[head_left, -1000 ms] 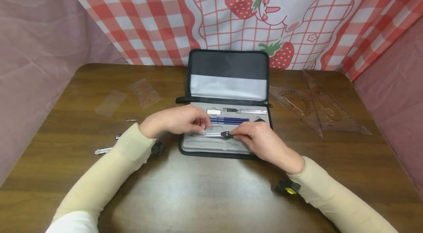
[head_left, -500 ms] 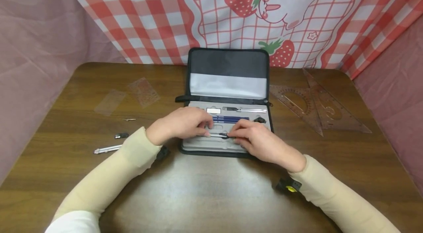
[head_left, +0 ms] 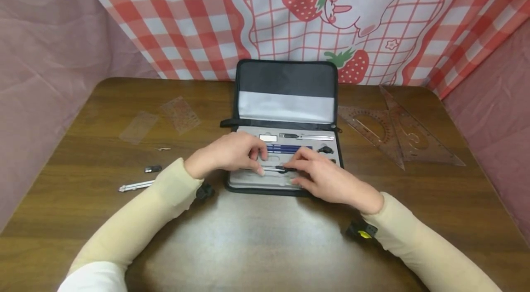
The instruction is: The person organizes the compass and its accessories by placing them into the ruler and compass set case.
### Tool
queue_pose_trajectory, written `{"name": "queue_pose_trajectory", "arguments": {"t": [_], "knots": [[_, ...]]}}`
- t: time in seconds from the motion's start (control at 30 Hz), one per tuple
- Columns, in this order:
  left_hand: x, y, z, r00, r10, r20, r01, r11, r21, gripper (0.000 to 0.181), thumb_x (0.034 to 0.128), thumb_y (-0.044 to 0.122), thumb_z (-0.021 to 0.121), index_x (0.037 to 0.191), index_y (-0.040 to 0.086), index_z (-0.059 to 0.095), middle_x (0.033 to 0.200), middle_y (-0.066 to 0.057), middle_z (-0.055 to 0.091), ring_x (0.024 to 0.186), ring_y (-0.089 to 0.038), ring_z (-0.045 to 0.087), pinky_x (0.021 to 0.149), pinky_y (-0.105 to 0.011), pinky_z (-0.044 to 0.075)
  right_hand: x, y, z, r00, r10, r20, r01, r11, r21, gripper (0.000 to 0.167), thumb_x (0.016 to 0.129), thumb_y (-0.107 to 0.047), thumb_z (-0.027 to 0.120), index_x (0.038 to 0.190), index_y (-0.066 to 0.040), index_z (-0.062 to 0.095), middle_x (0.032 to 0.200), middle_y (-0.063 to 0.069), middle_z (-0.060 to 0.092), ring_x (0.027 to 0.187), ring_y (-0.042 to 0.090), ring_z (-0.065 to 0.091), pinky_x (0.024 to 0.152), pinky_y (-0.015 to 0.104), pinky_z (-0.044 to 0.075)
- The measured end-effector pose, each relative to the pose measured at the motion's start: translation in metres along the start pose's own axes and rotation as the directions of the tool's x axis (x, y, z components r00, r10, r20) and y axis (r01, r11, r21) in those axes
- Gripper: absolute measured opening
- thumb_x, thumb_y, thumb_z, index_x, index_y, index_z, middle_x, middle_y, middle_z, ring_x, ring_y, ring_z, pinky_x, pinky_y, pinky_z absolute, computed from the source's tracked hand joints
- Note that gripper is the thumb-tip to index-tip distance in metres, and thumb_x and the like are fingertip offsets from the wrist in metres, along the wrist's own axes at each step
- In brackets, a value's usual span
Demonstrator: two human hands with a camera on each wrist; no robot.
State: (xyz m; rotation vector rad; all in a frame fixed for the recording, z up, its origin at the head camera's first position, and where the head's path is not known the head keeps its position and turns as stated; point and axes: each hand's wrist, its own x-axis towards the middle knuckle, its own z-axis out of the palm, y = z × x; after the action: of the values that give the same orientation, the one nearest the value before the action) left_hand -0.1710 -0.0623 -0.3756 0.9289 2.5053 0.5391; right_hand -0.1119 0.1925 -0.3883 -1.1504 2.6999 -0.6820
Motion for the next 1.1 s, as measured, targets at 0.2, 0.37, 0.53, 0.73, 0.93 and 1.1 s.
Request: {"name": "queue_pose_trajectory", "arguments": {"t": [0.2, 0.37, 0.53, 0.73, 0.93, 1.1], "knots": [[0.003, -0.002, -0.002, 0.999, 0.047, -0.011, -0.048, 0.999, -0.015, 0.013, 0.0875, 0.033, 0.078, 0.093, 0.024, 0.071, 0.074, 0.008, 0.058, 0.069, -0.010, 0.054, 0.063, -0.030, 0.042, 0.018, -0.002, -0.007, 0.998, 0.043, 0.054, -0.041, 0.999, -0.027, 0.024, 0.092, -0.023, 0.074, 0.112, -0.010, 0.072, 0.097, -0.002, 0.057, 0.076, 0.010, 0.051, 0.069, 0.030, 0.046], [0.001, -0.004, -0.004, 0.999, 0.048, -0.014, -0.049, 0.998, -0.026, 0.012, 0.0890, 0.033, 0.077, 0.093, 0.024, 0.071, 0.072, 0.008, 0.058, 0.067, -0.010, 0.053, 0.063, -0.030, 0.042, 0.035, -0.006, -0.006, 0.999, 0.043, 0.032, -0.038, 0.991, -0.127, 0.010, 0.090, -0.022, 0.076, 0.094, -0.014, 0.071, 0.089, -0.004, 0.058, 0.075, 0.011, 0.053, 0.069, 0.032, 0.048], [0.000, -0.005, -0.004, 0.997, 0.082, 0.000, -0.082, 0.996, -0.041, 0.013, 0.0912, 0.036, 0.074, 0.095, 0.023, 0.071, 0.072, 0.008, 0.057, 0.066, -0.009, 0.052, 0.062, -0.029, 0.041, 0.033, -0.007, -0.004, 0.999, 0.032, -0.033, -0.037, 0.985, -0.167, 0.008, 0.092, -0.019, 0.073, 0.092, -0.015, 0.066, 0.088, -0.005, 0.057, 0.076, 0.013, 0.054, 0.068, 0.035, 0.048], [0.000, -0.007, -0.005, 0.997, 0.077, 0.001, -0.077, 0.997, -0.031, 0.015, 0.0916, 0.035, 0.074, 0.099, 0.022, 0.071, 0.072, 0.008, 0.058, 0.066, -0.009, 0.052, 0.063, -0.029, 0.042, 0.029, -0.006, -0.006, 0.993, 0.006, -0.116, -0.018, 0.995, -0.099, 0.016, 0.088, -0.010, 0.077, 0.089, -0.014, 0.062, 0.082, -0.005, 0.062, 0.075, 0.013, 0.057, 0.070, 0.035, 0.050], [0.001, -0.007, -0.003, 0.998, 0.061, 0.008, -0.061, 0.998, -0.027, 0.014, 0.0918, 0.035, 0.073, 0.098, 0.023, 0.071, 0.072, 0.008, 0.058, 0.065, -0.009, 0.052, 0.062, -0.029, 0.041, 0.029, -0.006, -0.004, 0.992, -0.035, -0.117, 0.024, 0.995, -0.092, 0.016, 0.081, -0.012, 0.084, 0.091, -0.014, 0.072, 0.088, -0.006, 0.066, 0.080, 0.011, 0.062, 0.075, 0.033, 0.053], [0.002, -0.007, -0.002, 0.998, 0.064, 0.005, -0.064, 0.998, -0.020, 0.012, 0.0917, 0.034, 0.074, 0.098, 0.024, 0.071, 0.072, 0.008, 0.057, 0.065, -0.009, 0.052, 0.062, -0.029, 0.041, 0.029, -0.010, -0.004, 0.992, -0.042, -0.121, 0.031, 0.995, -0.096, 0.016, 0.080, -0.008, 0.083, 0.094, -0.012, 0.076, 0.091, -0.002, 0.068, 0.084, 0.013, 0.065, 0.077, 0.034, 0.054]]}}
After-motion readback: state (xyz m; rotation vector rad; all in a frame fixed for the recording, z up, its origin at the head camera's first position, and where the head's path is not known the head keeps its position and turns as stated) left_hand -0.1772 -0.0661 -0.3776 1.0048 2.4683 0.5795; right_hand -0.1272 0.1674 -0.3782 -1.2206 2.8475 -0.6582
